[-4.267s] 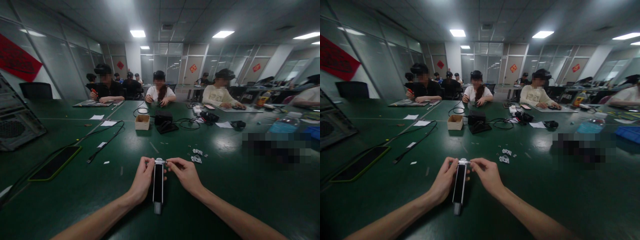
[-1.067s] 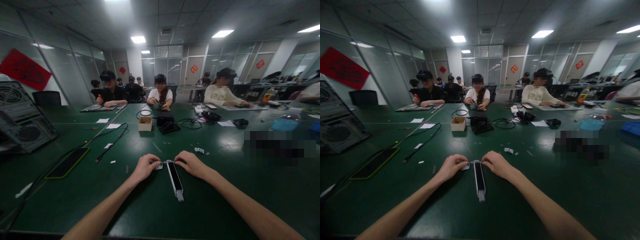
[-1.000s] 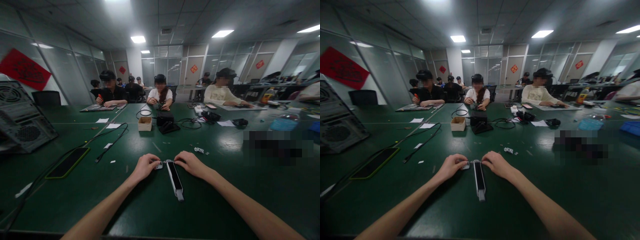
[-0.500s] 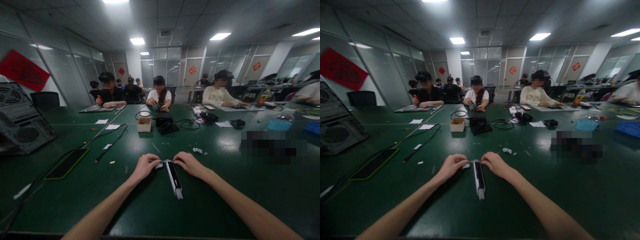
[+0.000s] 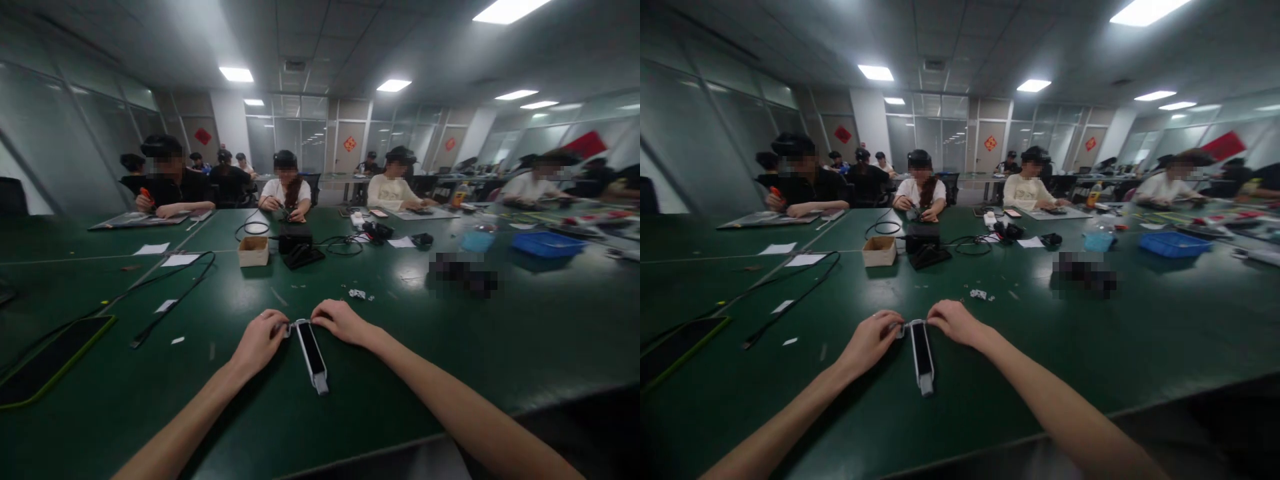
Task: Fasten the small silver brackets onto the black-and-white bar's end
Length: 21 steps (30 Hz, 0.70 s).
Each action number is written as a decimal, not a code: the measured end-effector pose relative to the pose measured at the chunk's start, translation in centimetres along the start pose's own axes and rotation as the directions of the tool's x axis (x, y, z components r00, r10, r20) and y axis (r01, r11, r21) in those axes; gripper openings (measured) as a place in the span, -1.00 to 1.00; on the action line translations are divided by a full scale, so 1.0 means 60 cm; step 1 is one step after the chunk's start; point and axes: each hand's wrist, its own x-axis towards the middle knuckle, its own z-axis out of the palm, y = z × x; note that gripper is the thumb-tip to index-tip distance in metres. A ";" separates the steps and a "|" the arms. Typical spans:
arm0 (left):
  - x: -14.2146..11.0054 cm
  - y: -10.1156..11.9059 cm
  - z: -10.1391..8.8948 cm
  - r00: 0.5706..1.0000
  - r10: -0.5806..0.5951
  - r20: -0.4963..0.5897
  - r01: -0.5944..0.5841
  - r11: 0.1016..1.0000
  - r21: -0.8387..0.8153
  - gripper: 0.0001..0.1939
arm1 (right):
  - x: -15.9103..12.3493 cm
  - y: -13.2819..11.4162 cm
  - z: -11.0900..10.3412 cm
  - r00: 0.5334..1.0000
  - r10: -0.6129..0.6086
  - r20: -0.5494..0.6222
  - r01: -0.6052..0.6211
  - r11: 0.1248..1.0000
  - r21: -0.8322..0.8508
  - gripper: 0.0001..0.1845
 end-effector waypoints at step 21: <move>-0.001 -0.007 -0.003 0.996 -0.033 0.077 0.034 0.999 -0.010 -0.71 | -0.273 0.379 -0.229 -0.111 0.354 -0.929 -0.896 0.369 0.248 -0.11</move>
